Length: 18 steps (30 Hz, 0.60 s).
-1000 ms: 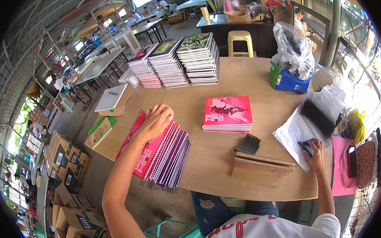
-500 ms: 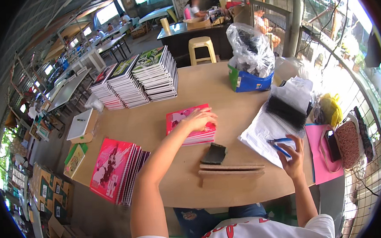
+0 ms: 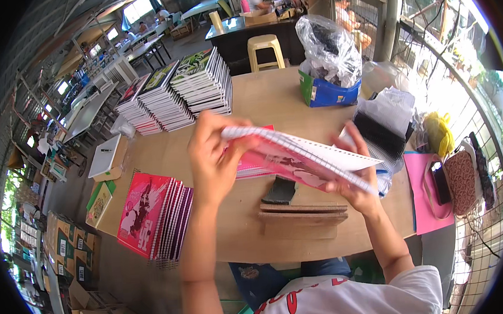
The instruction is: The person assembles notebooks by manually inserting a wire coil into the perforated edges of a stack of papers and covers, using a small block to help align the holes.
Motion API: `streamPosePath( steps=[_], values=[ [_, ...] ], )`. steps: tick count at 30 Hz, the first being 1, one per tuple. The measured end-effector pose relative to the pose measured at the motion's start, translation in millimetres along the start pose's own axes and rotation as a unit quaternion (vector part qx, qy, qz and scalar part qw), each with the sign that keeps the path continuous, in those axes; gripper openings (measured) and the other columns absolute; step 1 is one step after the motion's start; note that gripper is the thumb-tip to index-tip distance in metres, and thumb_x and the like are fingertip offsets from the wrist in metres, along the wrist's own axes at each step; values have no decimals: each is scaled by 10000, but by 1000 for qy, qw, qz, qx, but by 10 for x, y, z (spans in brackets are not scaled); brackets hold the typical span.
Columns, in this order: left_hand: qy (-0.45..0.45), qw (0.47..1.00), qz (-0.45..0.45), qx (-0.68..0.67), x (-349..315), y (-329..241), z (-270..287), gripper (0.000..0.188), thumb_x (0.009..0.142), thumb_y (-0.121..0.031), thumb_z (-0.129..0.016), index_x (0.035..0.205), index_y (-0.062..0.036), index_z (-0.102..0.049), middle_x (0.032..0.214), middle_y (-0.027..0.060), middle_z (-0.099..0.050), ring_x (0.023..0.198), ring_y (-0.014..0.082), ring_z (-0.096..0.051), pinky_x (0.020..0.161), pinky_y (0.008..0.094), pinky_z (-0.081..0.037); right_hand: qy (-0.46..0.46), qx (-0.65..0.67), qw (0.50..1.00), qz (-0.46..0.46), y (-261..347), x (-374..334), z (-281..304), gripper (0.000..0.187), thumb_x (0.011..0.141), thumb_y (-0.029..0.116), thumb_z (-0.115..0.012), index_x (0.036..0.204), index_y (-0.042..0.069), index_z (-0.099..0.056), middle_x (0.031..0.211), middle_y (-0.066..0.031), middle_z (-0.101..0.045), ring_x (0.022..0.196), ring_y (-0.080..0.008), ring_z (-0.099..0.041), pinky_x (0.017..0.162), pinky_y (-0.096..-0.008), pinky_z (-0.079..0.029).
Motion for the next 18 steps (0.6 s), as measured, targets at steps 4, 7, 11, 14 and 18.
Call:
streamPosePath(
  steps=[4, 7, 11, 14, 18],
  values=[
    [-188, 978, 32, -83, -644, 54, 220, 358, 967, -96, -693, 1262, -9, -508, 1169, 90, -612, 991, 107, -589, 941, 261, -445, 147, -106, 983, -36, 186, 45, -409, 459, 740, -171, -534, 1146, -51, -712, 1055, -161, -751, 960, -217, -720, 866, -315, -548],
    [-193, 973, 109, -68, -1277, 589, 548, 442, 990, -130, -667, 1357, -1, -457, 1178, 68, -612, 1053, 99, -562, 948, 254, -438, 169, -164, 971, 29, 93, 11, -695, 530, 705, -163, -534, 1162, 25, -725, 1031, -190, -746, 874, -281, -742, 758, -329, -574],
    [-216, 966, 119, -77, -1646, 866, 677, 465, 1002, -165, -659, 1383, -4, -446, 1195, 55, -609, 1040, 99, -567, 944, 257, -441, 192, -164, 968, -2, -41, -39, -864, 503, 713, -143, -569, 1154, 40, -726, 1021, -206, -732, 847, -308, -744, 707, -354, -581],
    [-205, 964, 157, -59, -1790, 1056, 633, 481, 1004, -175, -658, 1392, 3, -436, 1223, 52, -613, 1066, 97, -571, 959, 257, -446, 199, -165, 966, -2, -164, -118, -869, 439, 745, -114, -610, 1141, 36, -726, 1011, -204, -733, 798, -312, -741, 681, -372, -581],
    [-156, 961, 197, -114, -1994, 1223, 217, 494, 1011, -193, -647, 1413, -11, -426, 1281, 75, -593, 1132, 127, -562, 1018, 295, -426, 190, -222, 955, -60, -198, -347, -486, 357, 790, -51, -668, 1127, 47, -734, 968, -178, -739, 807, -331, -726, 690, -379, -581]
  ],
)
Point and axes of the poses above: each hand's wrist, its own x-axis towards the middle knuckle, its own z-axis out of the back of the hand, y = z × x, the point moved 4 cm from there along x, towards the middle knuckle
